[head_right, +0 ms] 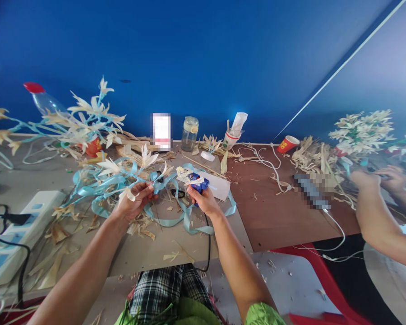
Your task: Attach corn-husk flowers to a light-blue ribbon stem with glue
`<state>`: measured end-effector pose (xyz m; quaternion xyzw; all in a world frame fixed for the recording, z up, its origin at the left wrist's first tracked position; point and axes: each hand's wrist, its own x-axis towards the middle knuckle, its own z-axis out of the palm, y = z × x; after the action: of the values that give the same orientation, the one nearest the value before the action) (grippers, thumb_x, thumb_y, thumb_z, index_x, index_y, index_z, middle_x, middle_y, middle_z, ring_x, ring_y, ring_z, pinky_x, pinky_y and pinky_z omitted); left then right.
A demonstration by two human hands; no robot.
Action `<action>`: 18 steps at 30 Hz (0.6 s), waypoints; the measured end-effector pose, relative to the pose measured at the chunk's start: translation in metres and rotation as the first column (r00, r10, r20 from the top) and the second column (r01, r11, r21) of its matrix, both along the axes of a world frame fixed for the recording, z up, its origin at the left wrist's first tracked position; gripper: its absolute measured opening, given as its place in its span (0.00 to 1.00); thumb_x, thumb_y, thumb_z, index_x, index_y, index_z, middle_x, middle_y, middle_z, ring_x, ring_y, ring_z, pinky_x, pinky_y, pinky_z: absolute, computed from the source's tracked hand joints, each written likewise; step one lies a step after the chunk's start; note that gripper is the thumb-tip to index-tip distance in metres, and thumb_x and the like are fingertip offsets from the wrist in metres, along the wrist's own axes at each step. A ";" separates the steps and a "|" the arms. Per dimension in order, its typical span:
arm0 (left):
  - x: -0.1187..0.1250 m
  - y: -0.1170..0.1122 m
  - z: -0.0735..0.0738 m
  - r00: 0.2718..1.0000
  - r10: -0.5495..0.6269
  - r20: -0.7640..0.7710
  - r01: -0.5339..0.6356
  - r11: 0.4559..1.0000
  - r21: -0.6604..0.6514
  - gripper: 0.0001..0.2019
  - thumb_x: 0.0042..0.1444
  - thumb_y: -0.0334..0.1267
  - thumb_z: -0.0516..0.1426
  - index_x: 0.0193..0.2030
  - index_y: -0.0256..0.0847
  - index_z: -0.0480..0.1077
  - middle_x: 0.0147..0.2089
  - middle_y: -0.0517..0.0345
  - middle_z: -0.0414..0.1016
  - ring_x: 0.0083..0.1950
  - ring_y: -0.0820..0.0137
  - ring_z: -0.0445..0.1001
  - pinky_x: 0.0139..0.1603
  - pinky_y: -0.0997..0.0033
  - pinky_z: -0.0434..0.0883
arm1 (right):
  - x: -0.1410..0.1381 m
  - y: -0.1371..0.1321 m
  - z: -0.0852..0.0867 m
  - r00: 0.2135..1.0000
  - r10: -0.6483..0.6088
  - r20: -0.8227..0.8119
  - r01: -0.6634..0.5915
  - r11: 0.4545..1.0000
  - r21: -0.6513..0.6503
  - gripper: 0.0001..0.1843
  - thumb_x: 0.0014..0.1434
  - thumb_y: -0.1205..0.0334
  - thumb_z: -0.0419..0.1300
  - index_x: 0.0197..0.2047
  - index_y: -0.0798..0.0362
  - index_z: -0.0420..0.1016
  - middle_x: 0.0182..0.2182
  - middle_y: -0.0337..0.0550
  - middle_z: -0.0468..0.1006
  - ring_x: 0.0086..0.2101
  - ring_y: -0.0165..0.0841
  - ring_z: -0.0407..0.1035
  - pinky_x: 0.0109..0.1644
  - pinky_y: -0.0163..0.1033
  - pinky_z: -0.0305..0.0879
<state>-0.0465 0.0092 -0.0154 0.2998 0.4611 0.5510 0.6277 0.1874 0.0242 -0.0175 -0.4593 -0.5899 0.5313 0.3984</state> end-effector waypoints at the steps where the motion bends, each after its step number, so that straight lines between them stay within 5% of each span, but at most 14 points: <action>1: 0.000 0.000 0.001 1.000 0.001 0.000 -0.001 1.000 -0.003 0.17 0.32 0.43 0.69 0.24 0.38 0.69 0.25 0.66 0.66 0.25 0.77 0.65 0.32 0.71 0.71 | 0.001 0.001 -0.003 0.999 -0.027 0.019 0.026 1.000 0.009 0.22 0.53 0.40 0.56 0.33 0.53 0.65 0.21 0.35 0.63 0.21 0.27 0.56 0.26 0.36 0.54; 4: 0.000 -0.001 0.005 1.000 -0.002 0.006 0.002 1.000 -0.027 0.18 0.29 0.42 0.70 0.23 0.38 0.68 0.23 0.65 0.66 0.25 0.77 0.65 0.32 0.71 0.71 | 0.003 0.006 -0.009 0.976 -0.174 0.131 0.157 0.979 0.132 0.21 0.54 0.43 0.56 0.37 0.54 0.66 0.26 0.39 0.66 0.26 0.30 0.61 0.31 0.37 0.60; 9: 0.001 -0.003 0.009 1.000 -0.024 0.003 0.024 0.999 -0.040 0.17 0.26 0.41 0.70 0.21 0.37 0.68 0.19 0.67 0.63 0.23 0.78 0.62 0.31 0.72 0.69 | 0.002 0.012 -0.015 0.793 -0.491 0.360 0.304 0.831 0.465 0.16 0.50 0.52 0.59 0.36 0.55 0.67 0.38 0.48 0.66 0.39 0.39 0.64 0.47 0.46 0.63; 18: 0.001 -0.004 0.004 0.998 -0.054 -0.022 0.054 0.998 -0.015 0.15 0.29 0.41 0.69 0.21 0.38 0.70 0.23 0.64 0.68 0.26 0.75 0.66 0.33 0.71 0.67 | 0.001 0.010 -0.021 0.580 -0.535 0.614 0.308 0.842 0.442 0.17 0.49 0.60 0.59 0.42 0.57 0.68 0.43 0.53 0.64 0.41 0.40 0.66 0.45 0.44 0.65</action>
<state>-0.0453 0.0053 -0.0118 0.3137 0.4637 0.5271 0.6393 0.1889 0.0345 -0.0382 -0.6938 -0.6397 0.1055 0.3136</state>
